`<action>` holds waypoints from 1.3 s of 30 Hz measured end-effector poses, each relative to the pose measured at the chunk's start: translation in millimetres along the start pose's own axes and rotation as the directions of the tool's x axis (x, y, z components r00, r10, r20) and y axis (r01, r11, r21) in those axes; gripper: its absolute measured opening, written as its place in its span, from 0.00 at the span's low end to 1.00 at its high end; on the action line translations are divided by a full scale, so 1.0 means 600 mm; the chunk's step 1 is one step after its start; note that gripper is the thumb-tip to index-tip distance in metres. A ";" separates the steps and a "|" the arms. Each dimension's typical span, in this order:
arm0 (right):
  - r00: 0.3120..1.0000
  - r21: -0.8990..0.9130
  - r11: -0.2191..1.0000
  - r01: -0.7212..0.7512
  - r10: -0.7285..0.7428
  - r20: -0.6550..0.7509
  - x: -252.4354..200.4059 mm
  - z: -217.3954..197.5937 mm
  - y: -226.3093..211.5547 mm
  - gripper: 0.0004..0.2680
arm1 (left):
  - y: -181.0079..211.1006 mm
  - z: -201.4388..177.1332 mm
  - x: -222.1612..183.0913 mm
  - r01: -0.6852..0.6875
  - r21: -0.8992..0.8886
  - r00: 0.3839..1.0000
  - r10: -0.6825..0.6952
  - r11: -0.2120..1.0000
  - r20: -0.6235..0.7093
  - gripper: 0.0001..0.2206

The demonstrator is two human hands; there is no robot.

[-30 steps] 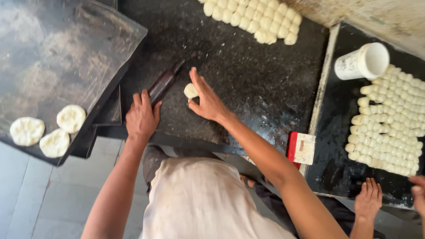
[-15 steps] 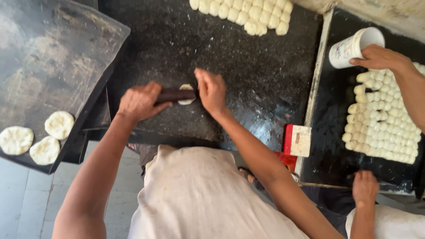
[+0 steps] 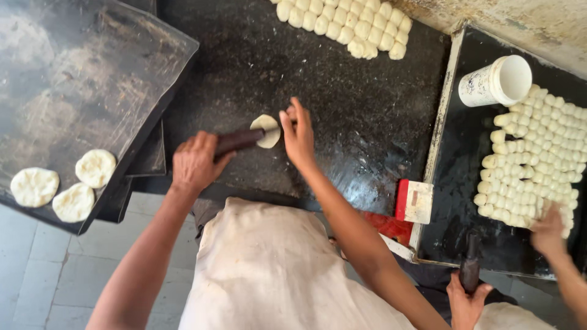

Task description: The person shapes dough balls using a small rolling pin on a counter and places them onto metal baking trays.

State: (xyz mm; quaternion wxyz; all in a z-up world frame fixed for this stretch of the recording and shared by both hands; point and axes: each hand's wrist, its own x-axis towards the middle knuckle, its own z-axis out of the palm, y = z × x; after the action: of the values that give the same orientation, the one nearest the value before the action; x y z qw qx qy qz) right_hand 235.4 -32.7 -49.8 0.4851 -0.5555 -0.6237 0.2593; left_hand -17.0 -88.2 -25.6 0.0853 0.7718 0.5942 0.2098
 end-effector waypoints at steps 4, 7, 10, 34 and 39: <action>0.903 -0.388 0.848 0.362 -0.216 0.371 0.024 -0.002 0.000 0.08 | 0.007 0.007 -0.035 0.383 -0.023 0.924 -0.383 0.924 -0.002 0.21; 0.619 -0.049 0.957 -0.285 0.223 0.753 0.052 0.010 -0.059 0.06 | -0.006 0.007 -0.031 0.390 -0.103 0.921 -0.387 0.915 0.050 0.22; 0.431 0.078 0.829 -0.554 0.205 0.878 0.039 0.059 -0.160 0.07 | -0.033 0.052 -0.064 0.330 -0.109 0.944 -0.328 0.938 0.040 0.19; 0.832 0.316 0.922 0.225 -0.350 0.429 -0.016 0.370 -0.362 0.13 | -0.051 0.022 -0.041 -0.013 0.257 0.988 -0.027 0.966 0.153 0.22; 0.913 0.111 0.913 -0.393 0.372 0.169 -0.002 0.130 -0.204 0.10 | -0.035 -0.003 -0.050 0.176 -0.131 0.969 -0.149 0.976 0.196 0.21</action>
State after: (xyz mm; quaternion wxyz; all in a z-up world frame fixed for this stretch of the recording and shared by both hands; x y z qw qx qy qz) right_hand 111.4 -47.5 24.5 0.4168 -0.6106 -0.5160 0.4326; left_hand -42.8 -111.1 -38.5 0.2142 0.7280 0.6279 0.1727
